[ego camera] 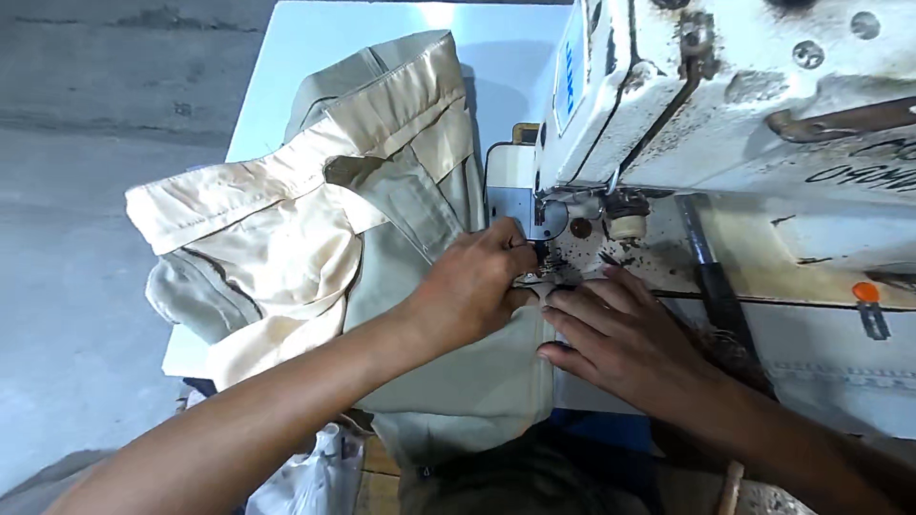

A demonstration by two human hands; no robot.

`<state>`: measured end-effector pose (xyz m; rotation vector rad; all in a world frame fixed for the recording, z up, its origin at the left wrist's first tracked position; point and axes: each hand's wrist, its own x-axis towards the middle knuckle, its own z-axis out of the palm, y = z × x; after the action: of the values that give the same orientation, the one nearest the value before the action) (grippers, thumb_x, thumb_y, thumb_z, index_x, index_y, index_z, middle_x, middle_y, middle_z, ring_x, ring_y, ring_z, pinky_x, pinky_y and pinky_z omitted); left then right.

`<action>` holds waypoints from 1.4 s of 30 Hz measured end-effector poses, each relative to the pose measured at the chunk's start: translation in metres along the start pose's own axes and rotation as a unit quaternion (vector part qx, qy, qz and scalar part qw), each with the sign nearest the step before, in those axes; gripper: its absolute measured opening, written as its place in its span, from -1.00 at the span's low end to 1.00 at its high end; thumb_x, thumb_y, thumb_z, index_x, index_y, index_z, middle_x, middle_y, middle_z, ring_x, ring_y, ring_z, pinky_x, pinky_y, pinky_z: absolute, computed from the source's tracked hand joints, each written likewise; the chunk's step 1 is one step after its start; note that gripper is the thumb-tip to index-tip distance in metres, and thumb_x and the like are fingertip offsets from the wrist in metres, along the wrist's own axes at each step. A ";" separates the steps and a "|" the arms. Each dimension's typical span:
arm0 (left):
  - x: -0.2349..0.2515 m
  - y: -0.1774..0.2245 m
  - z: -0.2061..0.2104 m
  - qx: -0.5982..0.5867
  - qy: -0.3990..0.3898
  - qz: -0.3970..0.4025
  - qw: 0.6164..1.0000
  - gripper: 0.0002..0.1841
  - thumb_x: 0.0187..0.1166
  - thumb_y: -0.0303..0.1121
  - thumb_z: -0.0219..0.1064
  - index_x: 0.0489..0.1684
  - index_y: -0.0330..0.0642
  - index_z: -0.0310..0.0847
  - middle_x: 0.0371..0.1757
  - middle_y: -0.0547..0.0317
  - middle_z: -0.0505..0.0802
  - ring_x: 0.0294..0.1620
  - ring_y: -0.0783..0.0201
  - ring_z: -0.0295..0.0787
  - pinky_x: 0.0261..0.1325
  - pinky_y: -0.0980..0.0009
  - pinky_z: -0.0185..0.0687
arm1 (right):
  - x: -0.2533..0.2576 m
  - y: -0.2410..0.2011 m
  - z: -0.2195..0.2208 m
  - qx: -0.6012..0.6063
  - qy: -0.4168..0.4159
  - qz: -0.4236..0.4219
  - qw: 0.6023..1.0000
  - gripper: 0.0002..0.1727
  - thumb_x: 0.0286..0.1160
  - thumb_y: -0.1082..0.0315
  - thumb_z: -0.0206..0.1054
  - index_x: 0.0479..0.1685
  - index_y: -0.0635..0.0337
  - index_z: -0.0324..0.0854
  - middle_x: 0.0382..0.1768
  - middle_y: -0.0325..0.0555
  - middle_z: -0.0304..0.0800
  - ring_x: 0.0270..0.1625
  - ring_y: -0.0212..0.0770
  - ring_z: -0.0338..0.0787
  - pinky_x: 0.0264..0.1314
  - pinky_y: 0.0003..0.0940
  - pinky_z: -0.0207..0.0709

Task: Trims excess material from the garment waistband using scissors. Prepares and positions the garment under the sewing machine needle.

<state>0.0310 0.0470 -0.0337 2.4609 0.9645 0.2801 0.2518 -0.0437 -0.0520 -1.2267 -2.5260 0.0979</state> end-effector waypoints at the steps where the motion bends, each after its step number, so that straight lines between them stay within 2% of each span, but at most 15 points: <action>1: -0.004 0.001 -0.001 0.005 0.003 -0.005 1.000 -0.82 0.46 -0.15 0.50 -0.14 0.02 0.86 -0.03 0.21 0.74 -0.09 0.26 0.74 -0.03 0.22 0.72 | -0.001 0.000 0.000 -0.007 0.002 -0.001 1.000 -0.50 0.74 -0.15 0.10 0.03 0.02 0.79 0.15 -0.25 0.84 0.21 -0.07 0.76 0.46 0.12 0.44; 4: -0.009 0.003 0.009 0.018 0.060 -0.034 0.997 -0.84 0.46 -0.17 0.46 -0.18 0.04 0.86 -0.05 0.21 0.75 -0.01 0.18 0.71 0.04 0.17 0.66 | 0.001 0.001 -0.005 -0.029 -0.016 -0.007 0.999 -0.51 0.74 -0.16 0.09 -0.02 -0.02 0.79 0.26 -0.28 0.82 0.24 -0.09 0.76 0.52 0.19 0.36; 6: -0.013 0.011 0.013 0.074 0.107 -0.039 0.991 -0.82 0.47 -0.14 0.45 -0.13 0.08 0.87 0.07 0.16 0.76 0.04 0.06 0.65 0.03 0.09 0.55 | 0.004 0.003 -0.008 -0.039 -0.025 -0.012 0.999 -0.52 0.73 -0.17 0.07 -0.02 -0.04 0.77 0.29 -0.28 0.80 0.25 -0.07 0.76 0.51 0.27 0.32; 8: -0.019 0.018 0.017 0.143 0.142 -0.023 0.979 -0.83 0.56 -0.16 0.37 -0.08 0.11 0.85 0.19 0.11 0.75 0.00 0.01 0.61 -0.05 0.06 0.42 | 0.004 0.003 -0.009 -0.045 -0.032 -0.014 0.998 -0.50 0.72 -0.20 0.07 0.17 -0.07 0.74 0.29 -0.29 0.80 0.23 -0.07 0.76 0.54 0.32 0.25; 10: -0.026 0.023 0.024 0.172 0.175 0.006 0.969 -0.84 0.61 -0.25 0.33 -0.08 0.05 0.85 0.13 0.07 0.79 -0.07 0.02 0.65 -0.09 0.11 0.47 | 0.005 0.006 -0.009 -0.049 -0.040 -0.014 0.998 -0.41 0.70 -0.24 0.06 0.40 -0.10 0.70 0.30 -0.31 0.80 0.25 -0.06 0.75 0.58 0.35 0.18; 13: -0.036 0.031 0.031 0.195 0.213 0.033 0.957 -0.77 0.70 -0.29 0.26 0.14 0.07 0.82 0.16 0.10 0.83 -0.11 0.08 0.70 -0.12 0.18 0.47 | 0.004 0.011 -0.007 -0.033 -0.041 -0.018 0.998 -0.40 0.69 -0.30 0.01 0.22 -0.10 0.76 0.24 -0.29 0.82 0.19 -0.06 0.75 0.58 0.36 0.17; 16: -0.035 0.024 0.036 0.200 0.183 -0.016 0.962 -0.76 0.71 -0.17 0.25 -0.03 0.05 0.87 0.21 0.21 0.86 -0.02 0.09 0.77 -0.13 0.14 0.55 | 0.004 0.011 -0.007 -0.046 -0.049 -0.023 0.998 -0.35 0.71 -0.30 -0.02 0.35 -0.07 0.73 0.32 -0.28 0.79 0.17 -0.05 0.76 0.57 0.39 0.14; 18: -0.031 0.021 0.036 0.159 0.175 -0.058 0.970 -0.75 0.68 -0.13 0.26 -0.12 0.05 0.87 0.09 0.23 0.86 0.05 0.10 0.74 -0.06 0.16 0.53 | 0.004 0.011 -0.008 -0.054 -0.053 -0.019 0.997 -0.33 0.71 -0.32 -0.03 0.39 -0.07 0.72 0.35 -0.28 0.77 0.13 -0.02 0.76 0.51 0.45 0.17; 21: -0.029 0.024 0.037 0.121 0.183 -0.083 0.972 -0.79 0.63 -0.15 0.30 -0.09 0.13 0.89 -0.02 0.22 0.83 0.00 0.10 0.69 -0.06 0.15 0.45 | 0.004 0.010 -0.010 -0.064 -0.064 -0.015 0.996 -0.31 0.71 -0.32 -0.05 0.38 -0.06 0.73 0.37 -0.29 0.76 0.12 0.01 0.76 0.45 0.49 0.20; 25: -0.039 0.027 0.048 0.151 0.207 -0.023 0.966 -0.82 0.65 -0.26 0.32 -0.04 0.13 0.89 0.19 0.21 0.85 -0.01 0.11 0.71 -0.03 0.14 0.44 | 0.003 0.009 -0.011 -0.079 -0.065 -0.015 0.995 -0.29 0.70 -0.34 -0.07 0.38 -0.06 0.73 0.37 -0.30 0.76 0.13 0.02 0.74 0.40 0.47 0.21; 31: -0.038 0.003 0.056 0.128 0.225 0.041 0.965 -0.74 0.67 -0.25 0.22 0.00 0.05 0.89 0.13 0.15 0.89 0.01 0.16 0.73 0.08 0.19 0.44 | 0.002 0.011 -0.009 -0.079 -0.063 0.002 0.995 -0.29 0.71 -0.35 -0.10 0.40 -0.08 0.70 0.41 -0.35 0.74 0.09 0.02 0.73 0.31 0.39 0.24; 35: -0.009 -0.024 0.040 0.089 0.214 0.084 0.969 -0.75 0.62 -0.26 0.27 -0.06 0.00 0.92 0.11 0.12 0.89 0.07 0.14 0.77 0.09 0.18 0.56 | 0.014 0.027 -0.003 -0.051 -0.062 0.048 0.996 -0.26 0.70 -0.37 -0.08 0.42 -0.05 0.71 0.38 -0.22 0.78 0.17 0.09 0.80 0.36 0.59 0.25; 37: 0.008 -0.037 0.032 0.074 0.212 0.100 0.969 -0.78 0.57 -0.24 0.32 -0.13 0.00 0.92 0.04 0.14 0.88 0.06 0.14 0.75 0.08 0.18 0.56 | 0.023 0.037 0.000 -0.044 -0.065 0.067 0.995 -0.21 0.67 -0.41 -0.13 0.42 -0.05 0.72 0.37 -0.15 0.78 0.22 0.12 0.77 0.21 0.45 0.42; 40: 0.021 -0.044 0.026 0.057 0.207 0.105 0.971 -0.83 0.50 -0.22 0.36 -0.29 -0.01 0.88 -0.06 0.20 0.86 -0.02 0.17 0.73 -0.01 0.17 0.54 | 0.029 0.046 0.000 -0.051 -0.064 0.081 0.993 -0.17 0.61 -0.47 -0.12 0.24 -0.04 0.82 0.35 -0.19 0.80 0.12 -0.04 0.86 -0.09 0.05 0.68; 42: 0.026 -0.046 0.025 0.061 0.210 0.104 0.970 -0.83 0.49 -0.20 0.36 -0.36 0.00 0.86 -0.08 0.20 0.86 -0.06 0.17 0.72 -0.04 0.16 0.51 | 0.032 0.050 0.001 -0.049 -0.071 0.093 0.992 -0.16 0.60 -0.47 -0.11 0.21 -0.02 0.84 0.35 -0.20 0.82 0.07 -0.10 0.90 -0.15 -0.01 0.72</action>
<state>0.0320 0.0847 -0.0777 2.6777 0.9036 0.8651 0.2706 0.0125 -0.0541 -1.5453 -2.5566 0.1099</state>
